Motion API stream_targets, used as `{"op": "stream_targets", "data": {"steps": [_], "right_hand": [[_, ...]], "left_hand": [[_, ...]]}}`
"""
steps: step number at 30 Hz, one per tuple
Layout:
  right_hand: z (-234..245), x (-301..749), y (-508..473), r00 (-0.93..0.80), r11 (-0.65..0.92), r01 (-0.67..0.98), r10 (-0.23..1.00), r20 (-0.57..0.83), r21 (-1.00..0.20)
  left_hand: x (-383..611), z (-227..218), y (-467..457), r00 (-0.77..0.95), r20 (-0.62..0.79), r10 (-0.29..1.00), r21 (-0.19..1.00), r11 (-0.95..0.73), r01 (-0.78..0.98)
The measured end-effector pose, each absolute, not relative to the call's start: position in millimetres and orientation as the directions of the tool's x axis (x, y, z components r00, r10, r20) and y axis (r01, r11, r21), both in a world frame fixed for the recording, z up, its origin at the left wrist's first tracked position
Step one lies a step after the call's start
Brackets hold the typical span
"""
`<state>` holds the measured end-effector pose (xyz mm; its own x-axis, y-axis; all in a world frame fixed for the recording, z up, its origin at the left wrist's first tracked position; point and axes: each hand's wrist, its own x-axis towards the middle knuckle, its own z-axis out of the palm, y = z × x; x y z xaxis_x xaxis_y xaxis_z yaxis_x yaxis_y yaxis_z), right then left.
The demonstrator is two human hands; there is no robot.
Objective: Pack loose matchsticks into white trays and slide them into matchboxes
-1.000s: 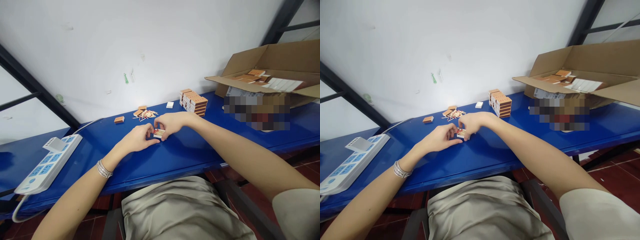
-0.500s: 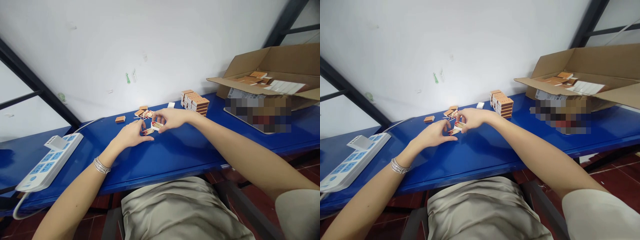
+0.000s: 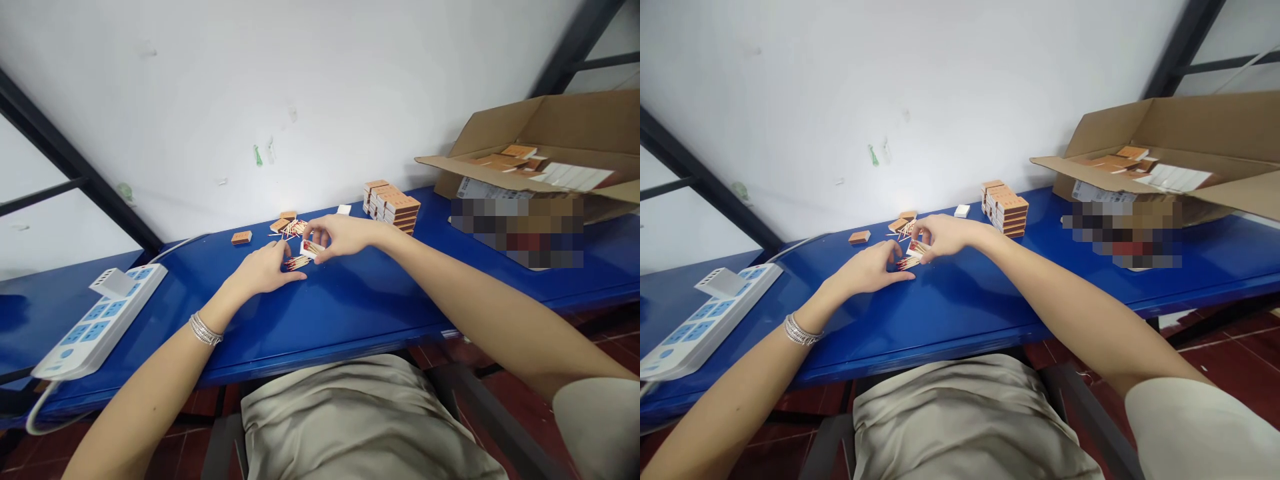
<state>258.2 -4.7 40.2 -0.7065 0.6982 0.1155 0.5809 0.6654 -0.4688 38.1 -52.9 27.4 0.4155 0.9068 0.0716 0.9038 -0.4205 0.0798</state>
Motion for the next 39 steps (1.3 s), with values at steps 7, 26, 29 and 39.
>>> {"op": "stream_targets", "data": {"steps": [7,26,29,39], "right_hand": [[42.5,260.2,-4.8,-0.681,0.635,0.664,0.732,0.032,-0.394],[36.6,253.9,-10.3,-0.815,0.696,0.55,0.569,-0.113,-0.462],[31.7,258.4,-0.1,-0.779,0.694,0.536,0.626,0.036,-0.48],[-3.4,228.3,11.1,-0.651,0.708,0.509,0.688,0.319,-0.489]], "left_hand": [[35.1,22.8,-48.5,0.399,0.105,0.911,0.094,-0.409,0.908],[36.4,21.1,-44.0,0.556,0.101,0.825,0.011,-0.56,0.829],[37.6,20.4,-44.5,0.548,0.126,0.827,0.01,-0.554,0.833],[37.0,19.4,-44.8,0.486,0.121,0.865,0.04,-0.494,0.869]]}}
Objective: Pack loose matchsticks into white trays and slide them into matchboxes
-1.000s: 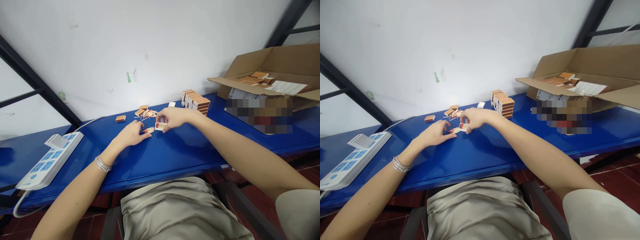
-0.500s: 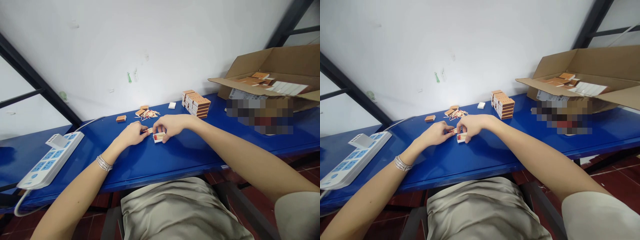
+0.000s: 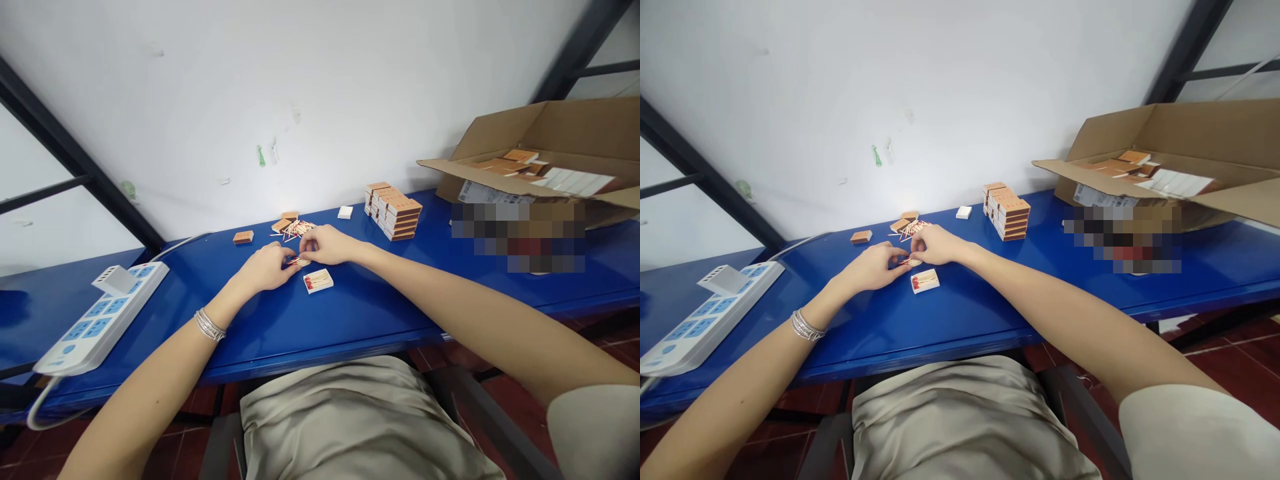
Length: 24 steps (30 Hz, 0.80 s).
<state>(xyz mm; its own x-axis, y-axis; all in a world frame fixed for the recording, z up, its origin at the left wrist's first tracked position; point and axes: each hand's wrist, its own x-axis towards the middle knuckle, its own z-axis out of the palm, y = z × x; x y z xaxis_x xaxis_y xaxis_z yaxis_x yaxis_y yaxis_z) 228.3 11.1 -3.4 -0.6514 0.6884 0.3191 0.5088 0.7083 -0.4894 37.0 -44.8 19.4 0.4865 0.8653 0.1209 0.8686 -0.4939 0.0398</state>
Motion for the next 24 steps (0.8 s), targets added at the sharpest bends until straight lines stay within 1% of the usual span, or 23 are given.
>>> {"op": "stream_targets", "data": {"steps": [5,11,19,24], "right_hand": [[-4.7,229.9,14.3,-0.671,0.707,0.505,0.683,0.29,-0.495],[-3.1,227.9,9.8,-0.69,0.693,0.496,0.68,0.246,-0.524],[1.5,228.5,6.3,-0.672,0.661,0.527,0.709,0.215,-0.535],[-3.1,227.1,7.7,-0.68,0.669,0.517,0.7,0.218,-0.534]], "left_hand": [[37.6,21.5,-45.7,0.445,0.061,0.893,0.079,-0.449,0.89],[36.7,21.2,-44.5,0.496,0.089,0.864,0.075,-0.502,0.862],[35.3,20.4,-43.6,0.496,0.091,0.864,0.096,-0.503,0.859],[35.5,20.4,-44.2,0.491,0.094,0.866,0.091,-0.498,0.862]]}}
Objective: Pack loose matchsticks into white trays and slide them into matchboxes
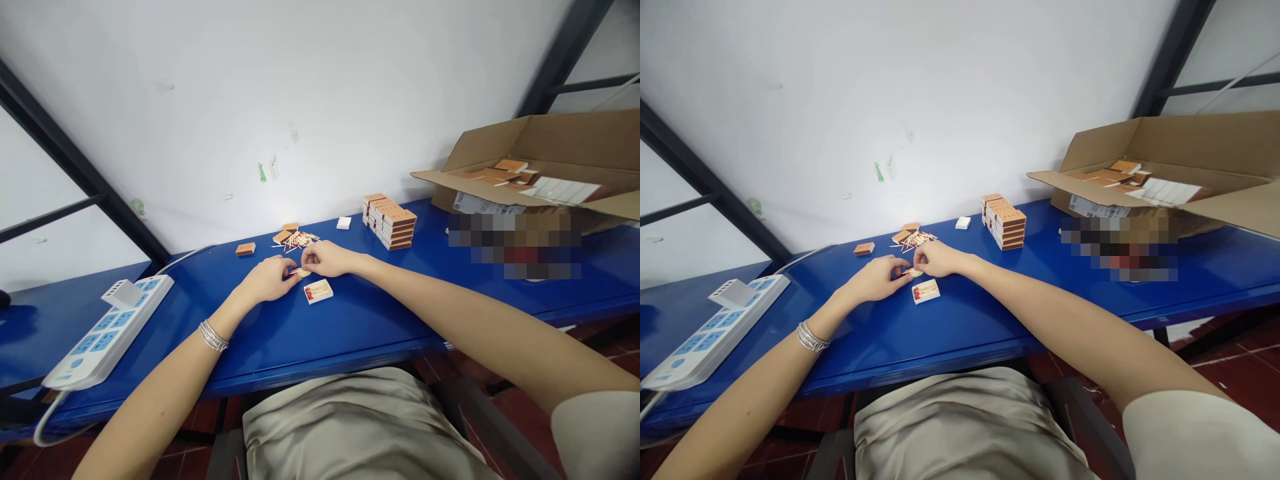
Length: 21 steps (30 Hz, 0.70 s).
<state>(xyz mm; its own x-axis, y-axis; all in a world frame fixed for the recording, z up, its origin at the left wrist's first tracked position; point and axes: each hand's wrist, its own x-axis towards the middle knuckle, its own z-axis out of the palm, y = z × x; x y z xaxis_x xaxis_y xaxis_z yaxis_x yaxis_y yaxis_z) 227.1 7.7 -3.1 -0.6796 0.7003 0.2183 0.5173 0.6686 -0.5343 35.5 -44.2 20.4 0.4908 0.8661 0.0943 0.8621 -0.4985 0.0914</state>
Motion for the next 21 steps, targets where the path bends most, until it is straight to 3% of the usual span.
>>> {"op": "stream_targets", "data": {"steps": [21], "right_hand": [[0.7,222.9,2.5,-0.689,0.668,0.557,0.704,0.174,-0.494]], "left_hand": [[32.9,17.1,-41.0,0.489,0.088,0.868,0.092,-0.496,0.863]]}}
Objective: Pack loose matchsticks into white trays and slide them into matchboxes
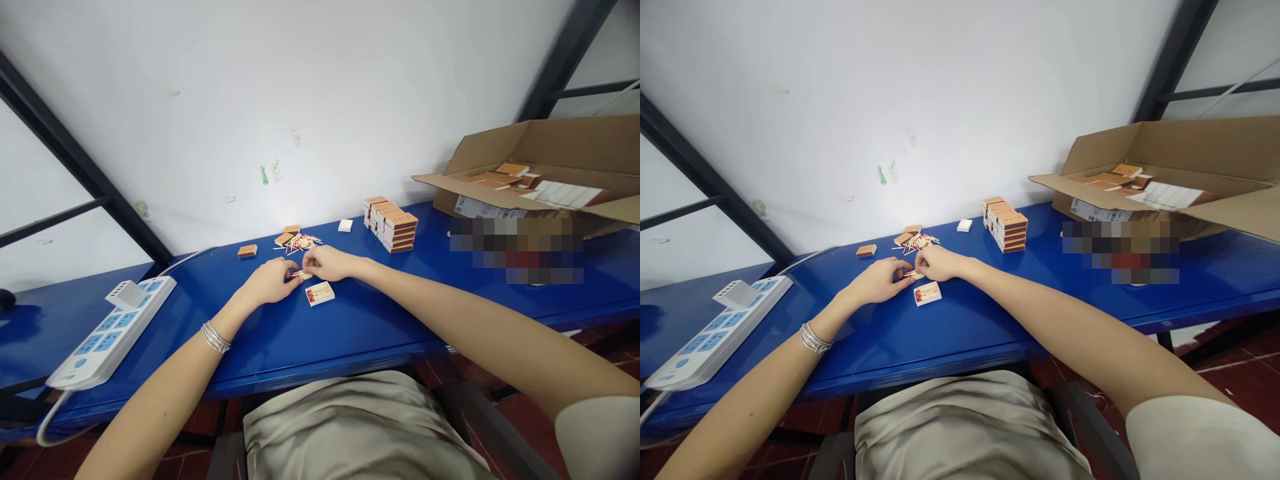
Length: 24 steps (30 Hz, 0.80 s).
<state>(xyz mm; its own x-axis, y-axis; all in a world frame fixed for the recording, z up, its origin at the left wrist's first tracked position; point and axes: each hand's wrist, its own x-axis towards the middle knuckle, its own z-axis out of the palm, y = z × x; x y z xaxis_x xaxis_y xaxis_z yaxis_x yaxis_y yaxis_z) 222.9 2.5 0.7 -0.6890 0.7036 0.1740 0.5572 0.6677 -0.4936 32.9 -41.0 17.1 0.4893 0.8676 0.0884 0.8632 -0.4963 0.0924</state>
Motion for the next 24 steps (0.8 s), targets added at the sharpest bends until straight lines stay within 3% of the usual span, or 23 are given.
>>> {"op": "stream_targets", "data": {"steps": [12,16,19,24], "right_hand": [[1.6,225.5,4.8,-0.686,0.664,0.571,0.709,0.164,-0.482],[11.7,238.7,7.7,-0.656,0.586,0.641,0.754,0.044,-0.495],[15.7,245.1,8.5,-0.65,0.558,0.683,0.759,-0.043,-0.471],[14.2,236.8,5.5,-0.639,0.544,0.691,0.768,-0.05,-0.476]], "left_hand": [[34.1,17.1,-40.6,0.498,0.092,0.862,0.12,-0.506,0.854],[34.4,19.6,-42.6,0.465,0.085,0.881,0.121,-0.473,0.873],[33.6,18.9,-43.3,0.442,0.046,0.896,0.179,-0.443,0.879],[31.4,10.2,-37.6,0.439,0.053,0.897,0.311,-0.432,0.846]]}}
